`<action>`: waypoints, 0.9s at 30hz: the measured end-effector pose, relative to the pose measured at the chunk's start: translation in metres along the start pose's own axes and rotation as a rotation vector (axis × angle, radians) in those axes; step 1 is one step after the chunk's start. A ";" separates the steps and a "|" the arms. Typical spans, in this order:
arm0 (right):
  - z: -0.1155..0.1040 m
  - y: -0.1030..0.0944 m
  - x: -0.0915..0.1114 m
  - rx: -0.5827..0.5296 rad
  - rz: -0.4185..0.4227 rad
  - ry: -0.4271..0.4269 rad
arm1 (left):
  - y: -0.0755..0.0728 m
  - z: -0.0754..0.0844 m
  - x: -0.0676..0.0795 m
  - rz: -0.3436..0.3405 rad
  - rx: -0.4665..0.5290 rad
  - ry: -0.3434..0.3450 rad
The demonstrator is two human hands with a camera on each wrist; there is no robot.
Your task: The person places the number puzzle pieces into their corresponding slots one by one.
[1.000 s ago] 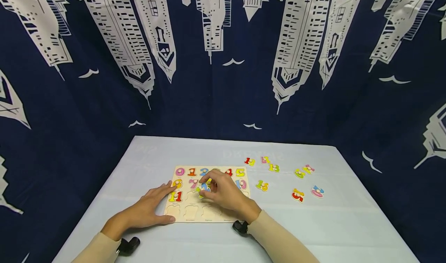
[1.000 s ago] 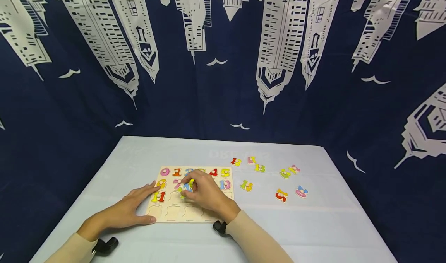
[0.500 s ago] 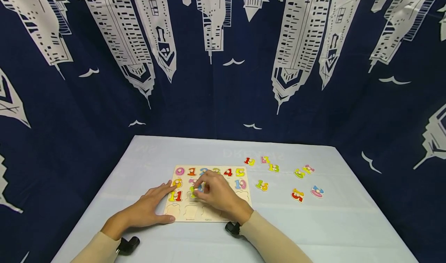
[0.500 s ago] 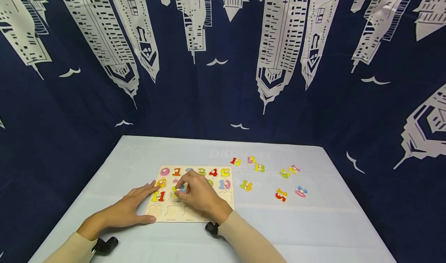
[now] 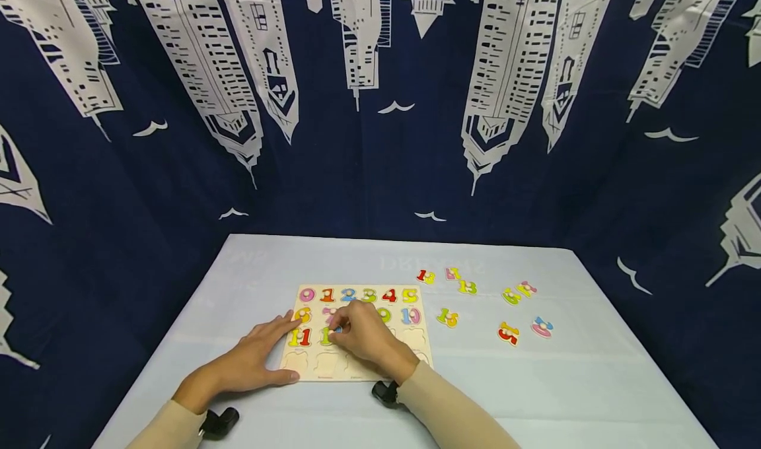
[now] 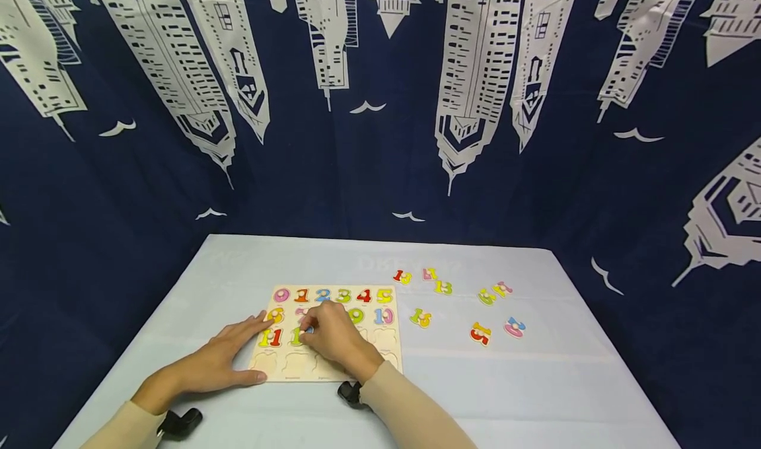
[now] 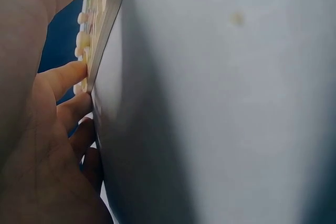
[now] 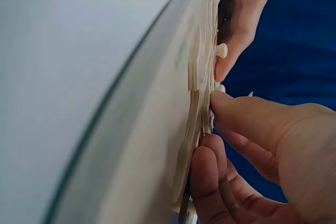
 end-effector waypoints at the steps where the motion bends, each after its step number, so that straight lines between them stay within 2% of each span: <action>1: -0.001 0.000 0.000 0.001 0.004 0.000 | -0.001 0.000 0.000 0.002 -0.003 0.001; 14: -0.011 0.009 -0.001 0.022 -0.019 0.000 | 0.000 -0.001 0.001 -0.001 0.005 -0.002; 17: -0.013 0.007 0.000 0.040 -0.023 0.005 | 0.001 -0.001 0.000 0.004 0.004 0.001; 27: -0.007 -0.004 0.011 -0.003 -0.072 0.049 | 0.001 0.002 0.000 0.007 -0.006 0.003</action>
Point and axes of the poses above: each hand's wrist, its own x-axis away from the middle knuckle, its own y-axis out of the palm, z = x × y, the point moved 1 cm from there along -x, towards the middle knuckle, and after that the axes turned 6 degrees about -y, right-handed, at the moved point
